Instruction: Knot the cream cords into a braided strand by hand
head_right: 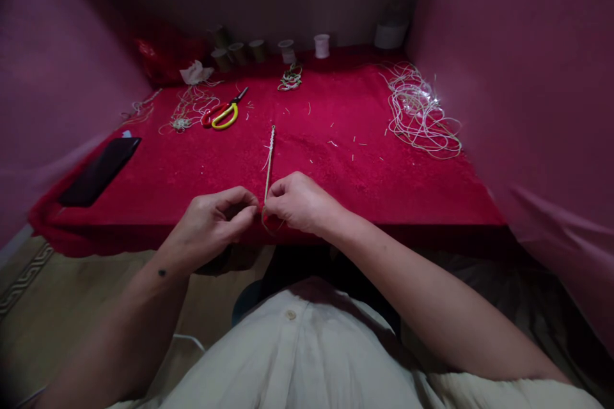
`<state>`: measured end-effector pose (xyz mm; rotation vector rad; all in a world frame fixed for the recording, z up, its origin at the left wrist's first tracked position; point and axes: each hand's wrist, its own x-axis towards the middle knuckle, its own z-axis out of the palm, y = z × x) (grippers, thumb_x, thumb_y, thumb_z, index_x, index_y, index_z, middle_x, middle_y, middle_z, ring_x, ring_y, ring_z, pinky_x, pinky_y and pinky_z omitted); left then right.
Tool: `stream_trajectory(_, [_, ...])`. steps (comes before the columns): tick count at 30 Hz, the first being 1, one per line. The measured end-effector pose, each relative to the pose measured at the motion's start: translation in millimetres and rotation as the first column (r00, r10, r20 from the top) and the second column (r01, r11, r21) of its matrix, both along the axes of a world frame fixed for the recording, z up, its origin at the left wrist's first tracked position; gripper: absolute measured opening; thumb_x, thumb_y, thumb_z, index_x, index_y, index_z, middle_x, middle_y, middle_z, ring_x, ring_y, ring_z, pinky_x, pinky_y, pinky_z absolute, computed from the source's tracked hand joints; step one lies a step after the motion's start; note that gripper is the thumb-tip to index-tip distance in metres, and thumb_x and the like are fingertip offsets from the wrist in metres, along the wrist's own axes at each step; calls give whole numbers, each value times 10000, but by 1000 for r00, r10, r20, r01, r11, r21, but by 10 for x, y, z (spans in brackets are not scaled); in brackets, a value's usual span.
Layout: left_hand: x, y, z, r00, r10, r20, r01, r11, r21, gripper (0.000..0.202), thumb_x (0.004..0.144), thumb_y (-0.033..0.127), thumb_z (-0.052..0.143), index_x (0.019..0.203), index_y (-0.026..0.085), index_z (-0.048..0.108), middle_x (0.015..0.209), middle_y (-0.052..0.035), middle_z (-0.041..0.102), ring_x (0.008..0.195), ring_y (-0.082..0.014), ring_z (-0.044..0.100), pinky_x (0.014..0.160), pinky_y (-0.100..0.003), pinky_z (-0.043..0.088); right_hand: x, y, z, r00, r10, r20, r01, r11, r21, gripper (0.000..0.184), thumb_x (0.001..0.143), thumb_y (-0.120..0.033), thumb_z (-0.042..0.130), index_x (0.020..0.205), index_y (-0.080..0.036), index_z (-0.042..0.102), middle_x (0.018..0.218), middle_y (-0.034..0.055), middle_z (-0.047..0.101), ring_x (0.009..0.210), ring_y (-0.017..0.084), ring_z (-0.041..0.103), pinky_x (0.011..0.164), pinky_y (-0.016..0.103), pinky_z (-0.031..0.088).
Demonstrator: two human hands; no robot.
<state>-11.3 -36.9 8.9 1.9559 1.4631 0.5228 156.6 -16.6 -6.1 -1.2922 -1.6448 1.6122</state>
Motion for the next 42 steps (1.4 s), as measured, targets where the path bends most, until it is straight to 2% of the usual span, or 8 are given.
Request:
stream_trajectory(4, [2,4,30,986,64,152,-22,963,-268,169,803,260,541,837,130,643,551,41,532,430,-59,430,398,-156,326,-1,-1,-6,1000,-7,23,7,1000,-7,138,731,-159,520,593,-149,514,393,-86,339,341,30,273,383,207,149])
stream_trajectory(7, [9,6,41,980,85,182,-12,930,-368,163,809,245,544,807,113,641,436,68,462,364,-40,364,344,-135,248,0,-3,-4,1000,-1,14,1,1000,-6,150,736,-159,528,588,-147,504,398,-87,328,355,28,266,397,206,146])
stream_trajectory(17, [8,1,-28,959,114,259,-12,930,-366,104,817,191,523,744,146,581,403,85,454,321,-24,340,322,-117,236,6,1,-19,1000,0,23,-1,1000,18,147,727,-151,514,580,-149,506,403,-83,332,362,34,268,407,217,144])
stream_trajectory(22, [-3,-25,-12,956,122,267,-59,971,-233,75,796,177,543,736,150,579,488,70,484,415,-39,431,390,-121,328,-4,3,7,1000,-1,19,1,1000,-13,132,726,-125,522,596,-142,533,390,-83,349,348,31,278,400,206,180])
stream_trajectory(27, [21,-140,-28,973,113,202,-82,985,-154,89,809,204,519,731,173,546,499,67,495,414,-56,442,407,-149,344,-38,2,20,999,-30,15,30,999,-31,159,729,-98,517,577,-141,531,373,-85,347,326,28,284,384,198,192])
stream_trajectory(32, [127,-309,-126,995,80,56,-85,993,87,84,808,183,501,751,173,563,569,38,563,482,-82,506,484,-186,390,-53,-38,75,997,-68,-23,65,992,-110,184,732,-82,505,559,-144,511,379,-78,368,304,27,291,340,190,182])
stream_trajectory(37, [211,-402,-234,995,101,-27,-84,927,364,79,815,158,527,775,160,595,610,21,616,486,-79,517,498,-189,392,-30,-70,140,992,-95,-84,75,974,-215,200,755,-75,511,569,-147,500,371,-83,374,273,22,275,288,168,170])
stream_trajectory(42, [234,-414,-367,992,69,-108,3,834,552,101,838,134,506,807,138,602,662,-17,644,536,-103,576,529,-209,416,4,-56,103,992,-47,-117,21,976,-216,207,782,-117,532,579,-150,511,378,-77,407,261,32,294,254,163,164])
